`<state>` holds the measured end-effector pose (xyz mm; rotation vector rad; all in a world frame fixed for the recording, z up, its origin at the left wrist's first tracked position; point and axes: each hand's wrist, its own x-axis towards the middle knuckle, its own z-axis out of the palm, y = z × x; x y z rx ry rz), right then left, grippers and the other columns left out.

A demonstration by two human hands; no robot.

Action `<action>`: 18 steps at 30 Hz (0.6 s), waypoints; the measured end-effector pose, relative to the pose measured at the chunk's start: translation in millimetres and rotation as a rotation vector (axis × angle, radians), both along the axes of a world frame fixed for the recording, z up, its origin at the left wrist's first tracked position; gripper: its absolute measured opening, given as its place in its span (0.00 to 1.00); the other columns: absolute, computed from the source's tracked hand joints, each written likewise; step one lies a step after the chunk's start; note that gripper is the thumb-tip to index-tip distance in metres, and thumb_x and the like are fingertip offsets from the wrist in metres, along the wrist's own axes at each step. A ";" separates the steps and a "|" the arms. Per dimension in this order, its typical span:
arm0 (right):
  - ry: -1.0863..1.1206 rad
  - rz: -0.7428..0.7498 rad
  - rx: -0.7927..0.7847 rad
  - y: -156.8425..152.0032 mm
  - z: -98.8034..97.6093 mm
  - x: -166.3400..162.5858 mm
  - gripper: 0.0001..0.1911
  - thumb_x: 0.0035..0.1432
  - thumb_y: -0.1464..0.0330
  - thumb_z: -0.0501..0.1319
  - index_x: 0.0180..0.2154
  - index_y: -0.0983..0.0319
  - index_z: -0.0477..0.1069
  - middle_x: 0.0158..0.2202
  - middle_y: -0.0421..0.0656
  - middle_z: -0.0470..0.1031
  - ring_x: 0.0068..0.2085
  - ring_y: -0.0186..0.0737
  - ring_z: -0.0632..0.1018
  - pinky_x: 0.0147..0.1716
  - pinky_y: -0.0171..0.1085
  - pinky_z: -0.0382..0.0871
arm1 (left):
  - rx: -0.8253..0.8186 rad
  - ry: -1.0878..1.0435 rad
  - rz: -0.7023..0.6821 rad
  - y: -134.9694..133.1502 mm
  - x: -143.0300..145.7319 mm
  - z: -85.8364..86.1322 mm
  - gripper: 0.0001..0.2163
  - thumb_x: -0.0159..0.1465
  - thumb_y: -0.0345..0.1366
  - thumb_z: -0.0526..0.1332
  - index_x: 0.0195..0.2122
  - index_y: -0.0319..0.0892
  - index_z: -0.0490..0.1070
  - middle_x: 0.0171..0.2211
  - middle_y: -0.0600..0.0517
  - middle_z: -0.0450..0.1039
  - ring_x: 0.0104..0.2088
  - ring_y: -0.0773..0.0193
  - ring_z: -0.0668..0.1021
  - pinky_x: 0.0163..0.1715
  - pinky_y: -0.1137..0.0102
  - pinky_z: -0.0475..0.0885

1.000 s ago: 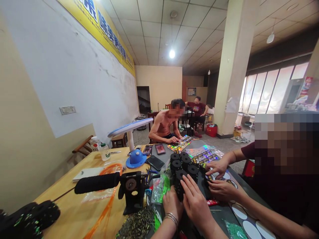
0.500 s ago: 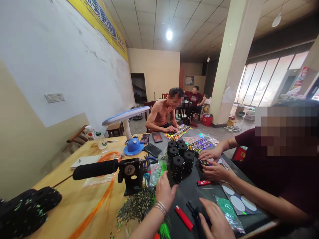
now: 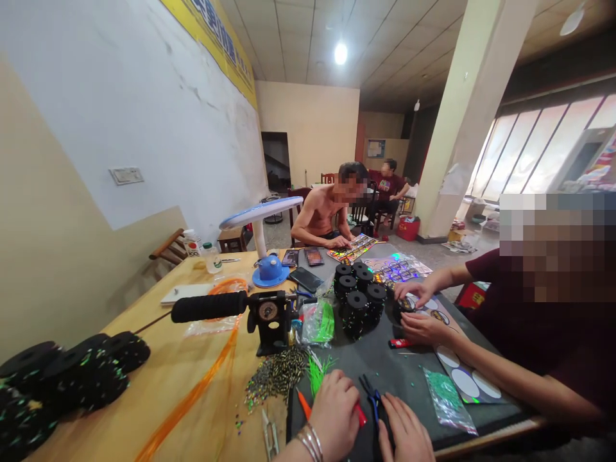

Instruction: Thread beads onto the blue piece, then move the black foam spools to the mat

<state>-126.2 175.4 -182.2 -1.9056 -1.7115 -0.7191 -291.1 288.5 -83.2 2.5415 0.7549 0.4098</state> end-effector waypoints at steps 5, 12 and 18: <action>0.028 0.025 0.021 9.0 7.4 -25.1 0.17 0.61 0.62 0.56 0.48 0.61 0.71 0.45 0.48 0.79 0.44 0.49 0.80 0.38 0.40 0.77 | 0.041 0.010 0.035 9.8 -16.7 0.2 0.08 0.58 0.25 0.56 0.33 0.41 0.74 0.39 0.49 0.75 0.44 0.56 0.70 0.49 0.60 0.65; 0.239 0.127 0.018 13.3 26.9 -46.2 0.15 0.61 0.68 0.55 0.50 0.62 0.69 0.46 0.47 0.78 0.47 0.45 0.78 0.44 0.39 0.75 | 0.132 -0.145 0.044 6.0 -30.6 -2.8 0.10 0.57 0.21 0.55 0.32 0.41 0.72 0.41 0.48 0.76 0.46 0.55 0.72 0.50 0.58 0.66; 0.451 -0.171 -0.207 26.4 58.4 -6.9 0.14 0.63 0.68 0.54 0.47 0.65 0.72 0.41 0.50 0.77 0.44 0.47 0.77 0.44 0.42 0.71 | 0.250 -0.325 -0.063 -3.8 -55.1 8.1 0.08 0.58 0.23 0.56 0.33 0.43 0.69 0.36 0.49 0.77 0.40 0.57 0.76 0.41 0.61 0.72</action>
